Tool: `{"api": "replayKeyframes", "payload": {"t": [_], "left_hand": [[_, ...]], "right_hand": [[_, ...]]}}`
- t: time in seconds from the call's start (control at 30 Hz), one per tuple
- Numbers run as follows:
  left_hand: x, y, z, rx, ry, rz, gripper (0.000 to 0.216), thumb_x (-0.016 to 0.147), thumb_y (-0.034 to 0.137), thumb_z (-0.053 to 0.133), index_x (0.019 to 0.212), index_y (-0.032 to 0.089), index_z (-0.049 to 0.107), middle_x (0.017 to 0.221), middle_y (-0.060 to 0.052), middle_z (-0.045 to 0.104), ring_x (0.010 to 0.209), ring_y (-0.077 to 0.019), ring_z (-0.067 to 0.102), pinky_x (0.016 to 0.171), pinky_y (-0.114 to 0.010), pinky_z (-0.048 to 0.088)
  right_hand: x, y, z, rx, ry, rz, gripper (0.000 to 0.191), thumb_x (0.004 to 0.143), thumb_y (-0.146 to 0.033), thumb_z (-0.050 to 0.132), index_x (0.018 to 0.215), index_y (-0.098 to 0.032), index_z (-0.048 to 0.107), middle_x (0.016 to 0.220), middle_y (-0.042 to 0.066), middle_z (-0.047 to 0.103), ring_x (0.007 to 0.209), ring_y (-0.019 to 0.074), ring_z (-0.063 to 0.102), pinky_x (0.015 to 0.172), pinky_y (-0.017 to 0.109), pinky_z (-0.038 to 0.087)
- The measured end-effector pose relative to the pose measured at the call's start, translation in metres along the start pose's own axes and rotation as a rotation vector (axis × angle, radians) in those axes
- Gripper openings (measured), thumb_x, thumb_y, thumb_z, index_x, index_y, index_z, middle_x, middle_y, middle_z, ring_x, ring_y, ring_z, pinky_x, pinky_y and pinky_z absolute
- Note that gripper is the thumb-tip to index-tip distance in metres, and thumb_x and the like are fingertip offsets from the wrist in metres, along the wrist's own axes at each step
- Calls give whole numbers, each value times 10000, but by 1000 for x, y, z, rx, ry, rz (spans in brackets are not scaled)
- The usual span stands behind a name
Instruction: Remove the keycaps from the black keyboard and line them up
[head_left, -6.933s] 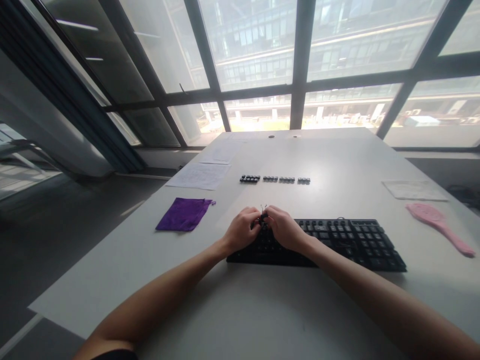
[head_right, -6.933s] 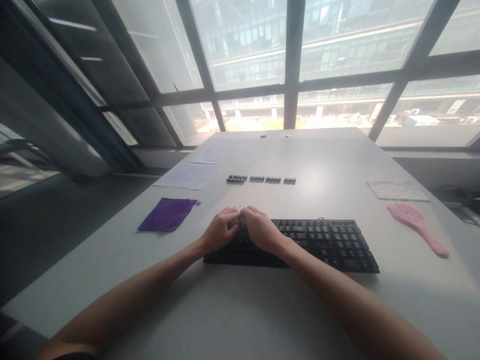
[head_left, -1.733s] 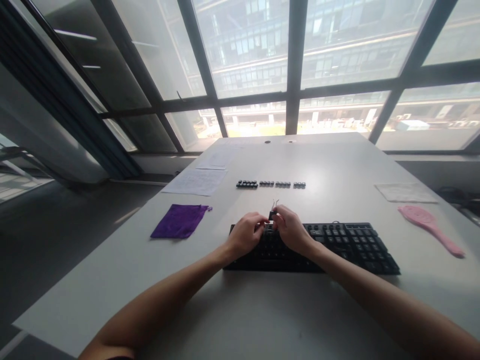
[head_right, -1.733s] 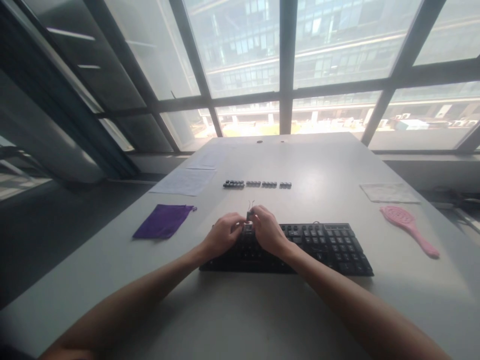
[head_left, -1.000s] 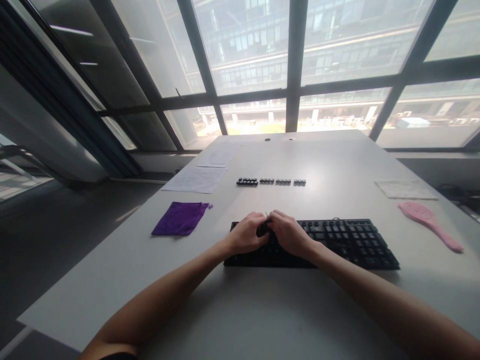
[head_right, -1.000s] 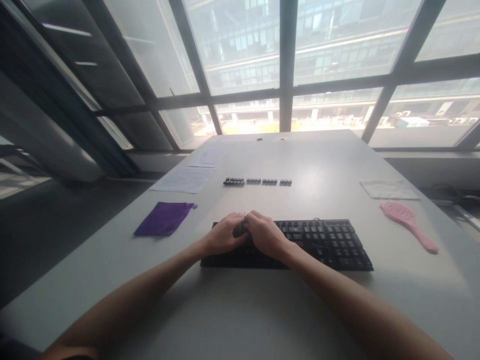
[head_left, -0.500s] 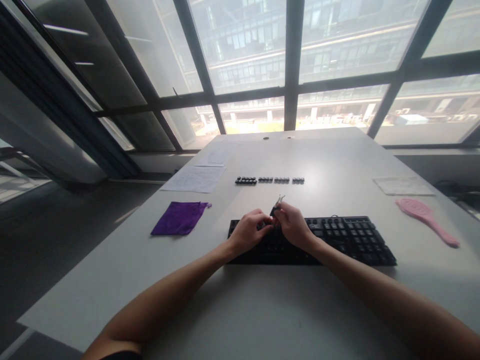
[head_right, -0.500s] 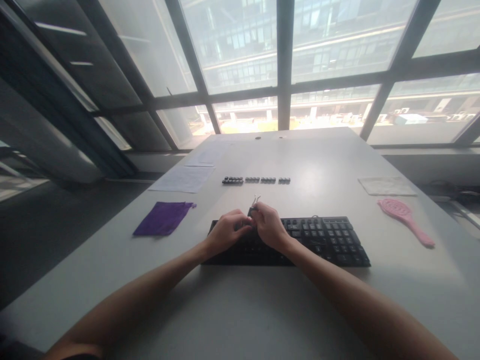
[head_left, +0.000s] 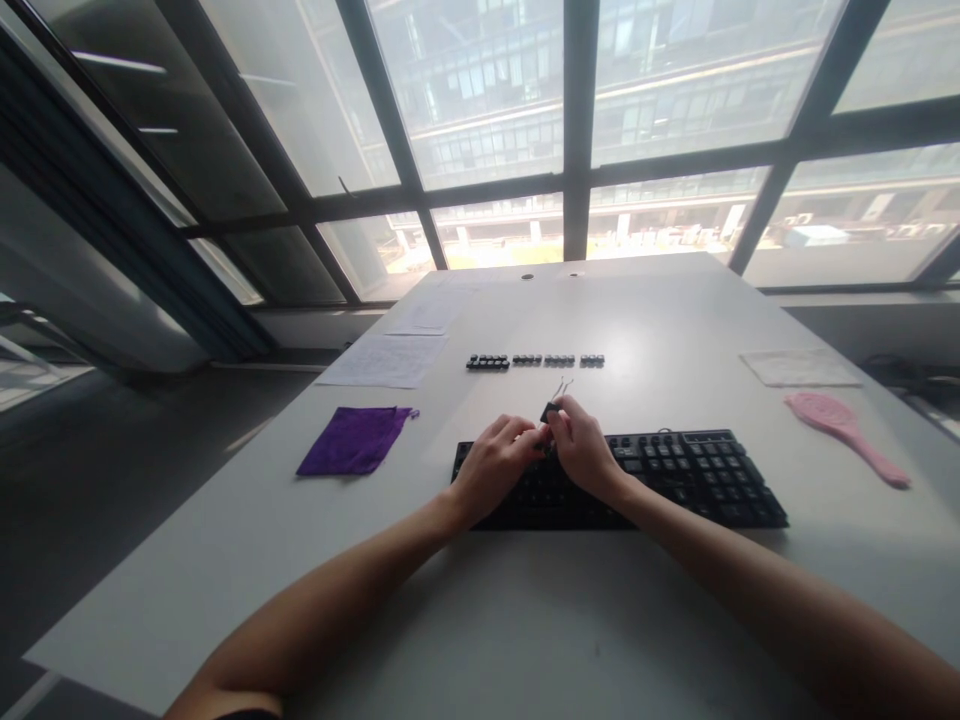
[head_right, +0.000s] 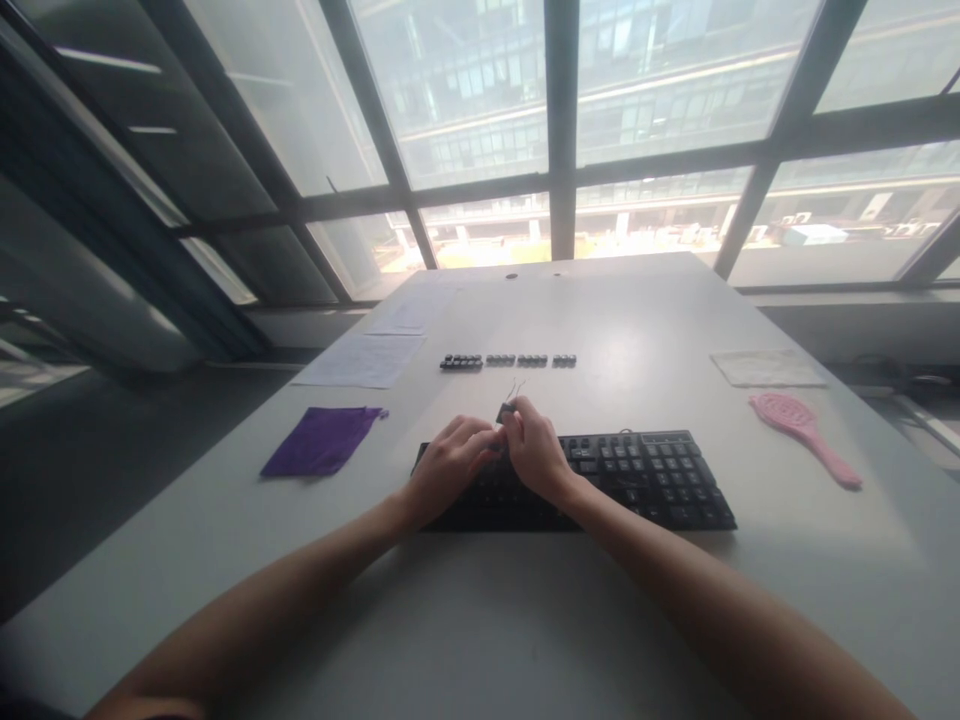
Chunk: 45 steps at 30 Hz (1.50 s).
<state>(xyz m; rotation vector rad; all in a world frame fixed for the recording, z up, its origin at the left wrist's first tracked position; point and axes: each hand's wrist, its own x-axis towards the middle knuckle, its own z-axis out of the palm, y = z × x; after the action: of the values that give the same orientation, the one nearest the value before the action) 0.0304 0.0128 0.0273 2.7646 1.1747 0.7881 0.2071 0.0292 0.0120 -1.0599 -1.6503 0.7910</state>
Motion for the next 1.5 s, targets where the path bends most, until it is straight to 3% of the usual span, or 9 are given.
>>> {"api": "replayKeyframes", "payload": {"t": [0.13, 0.23, 0.3, 0.4, 0.53, 0.63, 0.77, 0.93, 1.5], "left_hand": [[6, 3, -6, -143, 60, -60, 125, 922, 200, 609, 1039, 218, 646, 1152, -88, 621, 1094, -240, 560, 940, -412, 504], [18, -10, -15, -279, 92, -128, 80, 905, 259, 645, 953, 197, 660, 1044, -72, 648, 931, -192, 618, 829, -337, 535], [33, -32, -19, -316, 116, -169, 105, 880, 275, 676, 940, 188, 668, 928, -42, 671, 776, -150, 621, 734, -287, 530], [59, -79, -14, -280, 198, -242, 123, 820, 235, 722, 922, 176, 686, 858, -28, 704, 741, -150, 630, 737, -282, 523], [84, -133, 9, -134, 56, -245, 23, 771, 176, 703, 787, 168, 717, 772, -28, 703, 714, -162, 625, 736, -287, 505], [91, -151, 26, -106, 2, -220, 84, 768, 157, 661, 804, 175, 735, 780, -24, 700, 723, -161, 623, 747, -284, 501], [96, -158, 38, -98, -11, -175, 138, 829, 172, 616, 867, 187, 747, 898, -39, 703, 807, -164, 630, 825, -295, 503], [103, -164, 43, 55, 83, -175, 82, 827, 178, 686, 846, 217, 757, 1024, -59, 662, 1016, -223, 572, 967, -373, 466], [101, -169, 53, 170, 190, -238, 117, 847, 216, 691, 947, 225, 751, 1089, -60, 638, 1055, -248, 496, 969, -376, 476]], "right_hand": [[2, 3, 1, 106, 48, 51, 189, 998, -378, 410, 911, -228, 484, 644, -12, 645, 565, 153, 600, 573, 259, 433], [4, 6, 2, 172, 95, 94, 212, 1002, -409, 400, 929, -225, 474, 640, -7, 657, 561, 153, 612, 567, 256, 446], [5, 8, 3, 189, 94, 103, 221, 1002, -419, 398, 933, -224, 474, 640, -4, 662, 553, 150, 609, 561, 253, 447], [5, 10, 4, 187, 70, 95, 226, 1001, -419, 399, 922, -224, 479, 645, -2, 666, 551, 145, 603, 558, 250, 446], [4, 10, 4, 189, 77, 100, 219, 1002, -413, 397, 932, -224, 485, 639, -4, 662, 568, 149, 613, 565, 249, 451], [4, 8, 4, 193, 62, 105, 218, 999, -411, 402, 923, -225, 484, 634, -5, 657, 565, 148, 613, 561, 248, 448], [5, 6, 4, 202, 33, 100, 205, 995, -400, 407, 907, -229, 477, 618, -13, 644, 555, 146, 603, 561, 249, 446], [4, 6, 3, 201, 28, 95, 186, 990, -388, 416, 912, -232, 482, 617, -14, 641, 549, 147, 594, 563, 254, 443], [4, 4, 1, 185, 3, 83, 179, 992, -362, 428, 895, -224, 488, 627, -15, 639, 548, 136, 581, 569, 246, 430]]}}
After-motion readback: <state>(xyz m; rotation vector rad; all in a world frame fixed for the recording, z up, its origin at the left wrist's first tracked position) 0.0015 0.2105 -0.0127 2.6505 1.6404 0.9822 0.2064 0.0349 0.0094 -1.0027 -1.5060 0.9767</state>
